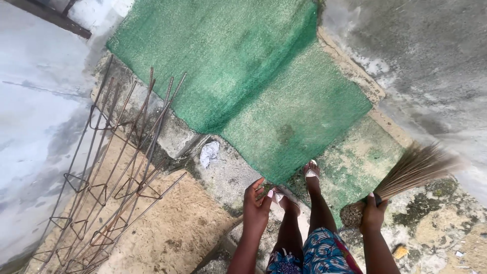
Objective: Sweeping the stairs and outdoor entryway with a broom.
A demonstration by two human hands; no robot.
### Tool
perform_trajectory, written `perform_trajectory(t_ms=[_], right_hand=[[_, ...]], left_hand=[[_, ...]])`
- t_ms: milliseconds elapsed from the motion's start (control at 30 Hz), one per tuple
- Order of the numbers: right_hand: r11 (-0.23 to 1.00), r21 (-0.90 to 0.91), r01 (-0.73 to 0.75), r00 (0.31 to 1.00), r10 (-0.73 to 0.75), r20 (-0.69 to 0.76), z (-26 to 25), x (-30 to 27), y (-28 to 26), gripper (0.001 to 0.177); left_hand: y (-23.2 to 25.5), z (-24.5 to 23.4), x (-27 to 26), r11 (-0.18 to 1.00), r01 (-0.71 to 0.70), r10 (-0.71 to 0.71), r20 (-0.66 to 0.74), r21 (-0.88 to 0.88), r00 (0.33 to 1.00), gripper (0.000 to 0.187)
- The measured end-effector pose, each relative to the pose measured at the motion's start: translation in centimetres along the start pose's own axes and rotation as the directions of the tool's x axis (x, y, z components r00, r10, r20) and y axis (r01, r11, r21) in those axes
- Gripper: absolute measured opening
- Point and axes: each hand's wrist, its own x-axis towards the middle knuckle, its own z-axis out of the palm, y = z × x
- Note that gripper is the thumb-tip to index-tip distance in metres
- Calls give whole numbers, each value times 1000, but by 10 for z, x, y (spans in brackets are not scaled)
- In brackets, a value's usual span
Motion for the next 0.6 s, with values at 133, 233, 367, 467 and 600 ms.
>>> perform_trajectory(t_ms=[133,233,367,467,600], right_hand=[[985,-166,38,998,-28,63,69,-44,-34,110],[469,-665,581,792,-138,595,126,-78,15,90],[348,-355,867,198,413,889,128,-169,-35,82],[322,-214,922,79,386,919,85,-164,-97,76],[197,-456,868,439,124,890,27,-107,-187,71]], left_hand=[[-9,12,0,998,-7,5,-29,-66,1000,50],[2,16,-13,997,-27,27,8,-77,1000,54],[-8,18,-13,992,-66,65,-11,-110,998,51],[4,15,-17,989,-83,79,-34,-120,996,51],[26,5,-27,987,-42,26,-103,-154,994,50]])
